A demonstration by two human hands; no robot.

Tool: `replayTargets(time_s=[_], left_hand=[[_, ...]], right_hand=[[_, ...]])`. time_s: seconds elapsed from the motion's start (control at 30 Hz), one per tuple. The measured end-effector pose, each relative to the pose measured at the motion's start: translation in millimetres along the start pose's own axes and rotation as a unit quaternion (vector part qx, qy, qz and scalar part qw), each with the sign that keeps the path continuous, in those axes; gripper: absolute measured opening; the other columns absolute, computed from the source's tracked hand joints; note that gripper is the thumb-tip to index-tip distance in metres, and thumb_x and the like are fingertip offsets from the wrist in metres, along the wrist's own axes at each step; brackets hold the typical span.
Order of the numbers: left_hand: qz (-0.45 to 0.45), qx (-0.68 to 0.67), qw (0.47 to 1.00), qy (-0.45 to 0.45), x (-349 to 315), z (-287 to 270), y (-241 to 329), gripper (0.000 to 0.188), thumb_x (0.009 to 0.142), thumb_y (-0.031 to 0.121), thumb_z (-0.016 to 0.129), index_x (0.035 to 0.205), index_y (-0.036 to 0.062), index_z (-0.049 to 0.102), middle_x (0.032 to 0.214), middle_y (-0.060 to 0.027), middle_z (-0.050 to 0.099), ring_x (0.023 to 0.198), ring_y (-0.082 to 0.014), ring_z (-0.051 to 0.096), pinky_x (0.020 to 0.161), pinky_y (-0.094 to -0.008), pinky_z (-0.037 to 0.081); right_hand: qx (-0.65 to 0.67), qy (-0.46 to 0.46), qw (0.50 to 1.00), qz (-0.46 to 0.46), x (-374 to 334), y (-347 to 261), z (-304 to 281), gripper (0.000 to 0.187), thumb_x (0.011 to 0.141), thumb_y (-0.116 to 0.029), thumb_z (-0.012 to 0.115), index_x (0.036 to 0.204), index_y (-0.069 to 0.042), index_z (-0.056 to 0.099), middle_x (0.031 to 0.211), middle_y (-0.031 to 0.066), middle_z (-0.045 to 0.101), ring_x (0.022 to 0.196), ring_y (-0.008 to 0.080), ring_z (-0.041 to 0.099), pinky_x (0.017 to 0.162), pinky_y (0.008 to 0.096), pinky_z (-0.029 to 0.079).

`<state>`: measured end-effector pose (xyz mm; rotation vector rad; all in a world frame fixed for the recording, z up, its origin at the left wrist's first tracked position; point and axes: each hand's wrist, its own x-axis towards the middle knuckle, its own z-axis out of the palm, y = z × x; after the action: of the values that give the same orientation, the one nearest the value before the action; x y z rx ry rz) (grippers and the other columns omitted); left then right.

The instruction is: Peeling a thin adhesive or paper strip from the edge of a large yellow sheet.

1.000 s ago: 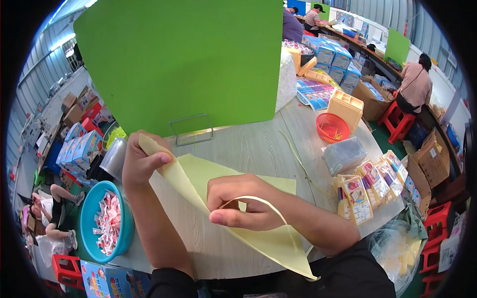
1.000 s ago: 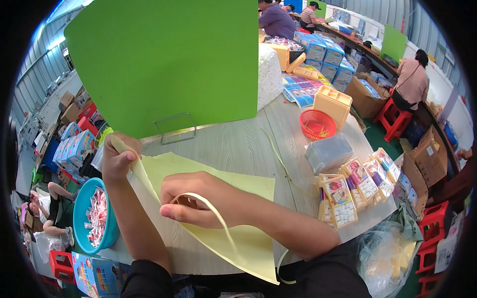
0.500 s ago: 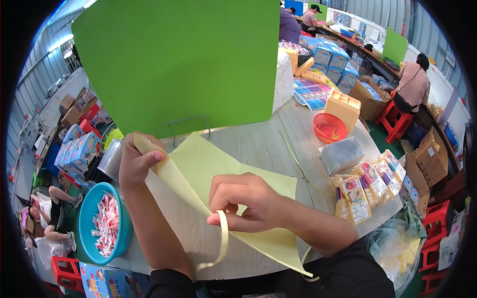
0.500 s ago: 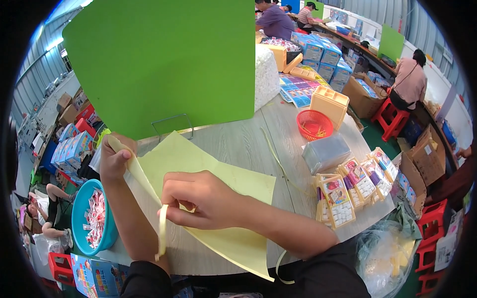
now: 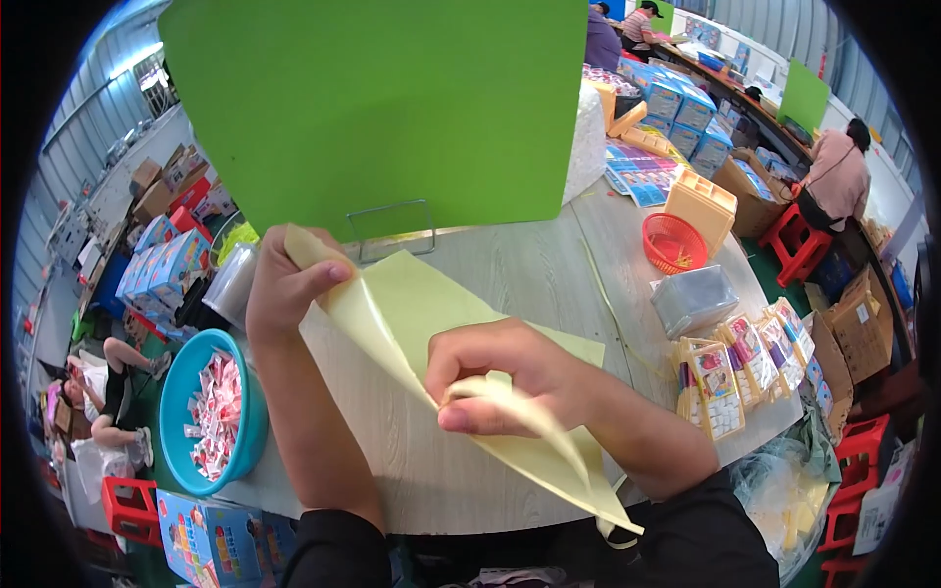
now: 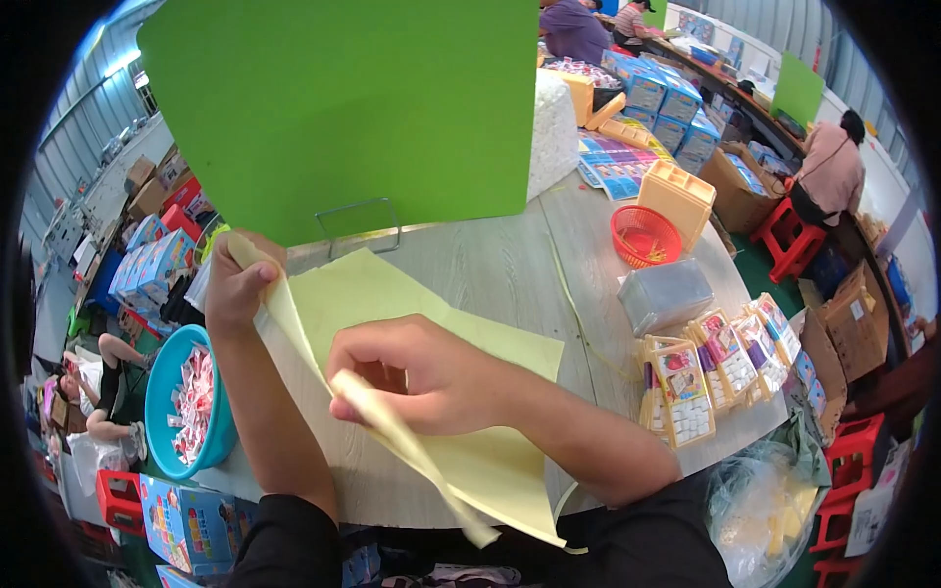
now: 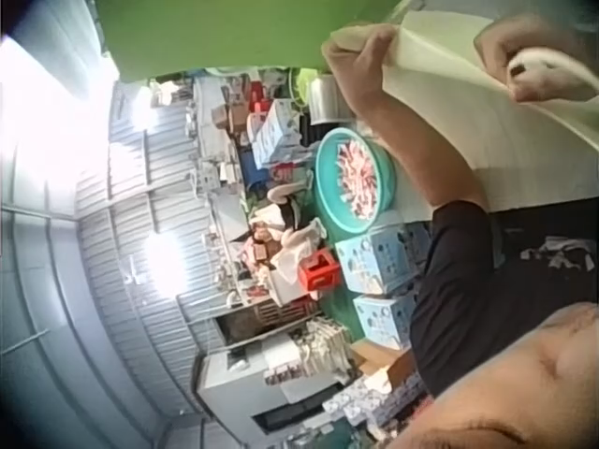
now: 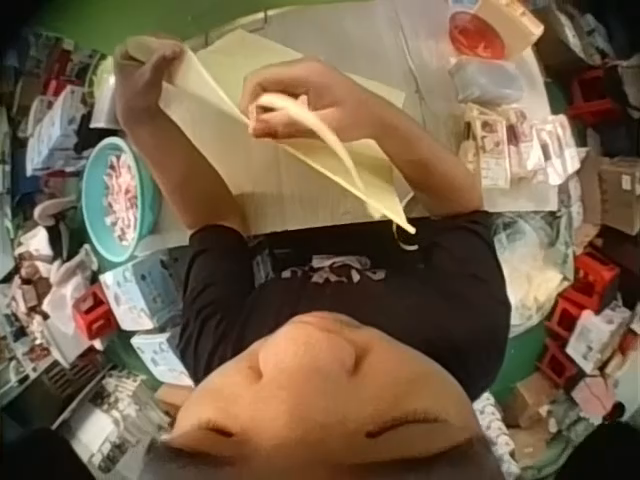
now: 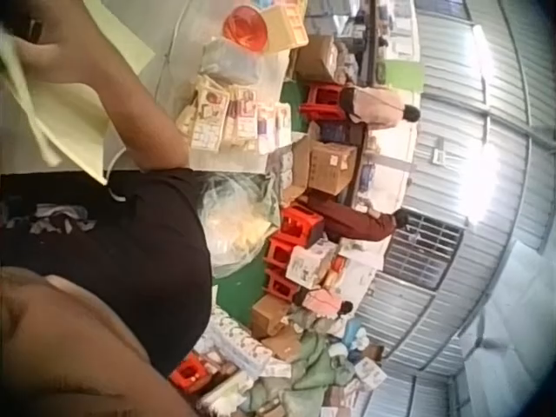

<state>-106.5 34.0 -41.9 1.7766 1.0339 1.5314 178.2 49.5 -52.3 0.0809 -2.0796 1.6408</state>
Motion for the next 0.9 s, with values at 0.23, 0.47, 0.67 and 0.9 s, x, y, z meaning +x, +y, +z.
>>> replayTargets(time_s=[0.23, 0.47, 0.67, 0.9], left_hand=[[-0.015, -0.013, 1.0, -0.015, 2, 2, 3, 0.015, 0.073, 0.012, 0.081, 0.074, 0.002, 0.069, 0.069, -0.0011, 0.066, 0.062, -0.0083, 0.061, 0.057, -0.0222, 0.046], [0.002, -0.051, 0.999, -0.008, 0, -6, -1, 0.016, 0.074, 0.013, 0.081, 0.074, 0.0027, 0.068, 0.069, -0.001, 0.066, 0.062, -0.0083, 0.061, 0.057, -0.0219, 0.046], [-0.003, -0.043, 0.999, -0.005, -2, -10, -3, 0.016, 0.074, 0.014, 0.081, 0.074, 0.0031, 0.068, 0.07, -0.0019, 0.067, 0.062, -0.0089, 0.062, 0.059, -0.0226, 0.048], [-0.002, -0.03, 0.999, -0.01, 1, -8, 1, 0.017, 0.075, 0.015, 0.081, 0.074, 0.0029, 0.068, 0.07, -0.0022, 0.068, 0.062, -0.0094, 0.063, 0.059, -0.0225, 0.049]], right_hand=[[0.024, 0.009, 0.999, -0.037, 0, 6, 0, 0.013, 0.091, -0.009, 0.065, 0.083, -0.002, 0.057, 0.075, 0.0028, 0.055, 0.069, 0.0101, 0.053, 0.061, 0.0247, 0.04], [-0.243, 0.105, 0.921, -0.285, 0, 9, 7, 0.017, 0.082, -0.009, 0.073, 0.083, -0.005, 0.057, 0.07, 0.0037, 0.058, 0.053, 0.0141, 0.053, 0.045, 0.0257, 0.038], [-0.065, 0.039, 0.994, -0.075, 0, 5, 2, 0.022, 0.091, -0.022, 0.066, 0.087, -0.002, 0.058, 0.073, 0.0057, 0.057, 0.062, 0.0146, 0.056, 0.056, 0.0266, 0.043], [-0.042, -0.006, 0.999, -0.031, 0, 3, 0, 0.021, 0.09, -0.018, 0.066, 0.08, -0.002, 0.058, 0.073, 0.0043, 0.057, 0.064, 0.0144, 0.054, 0.059, 0.0268, 0.042]])
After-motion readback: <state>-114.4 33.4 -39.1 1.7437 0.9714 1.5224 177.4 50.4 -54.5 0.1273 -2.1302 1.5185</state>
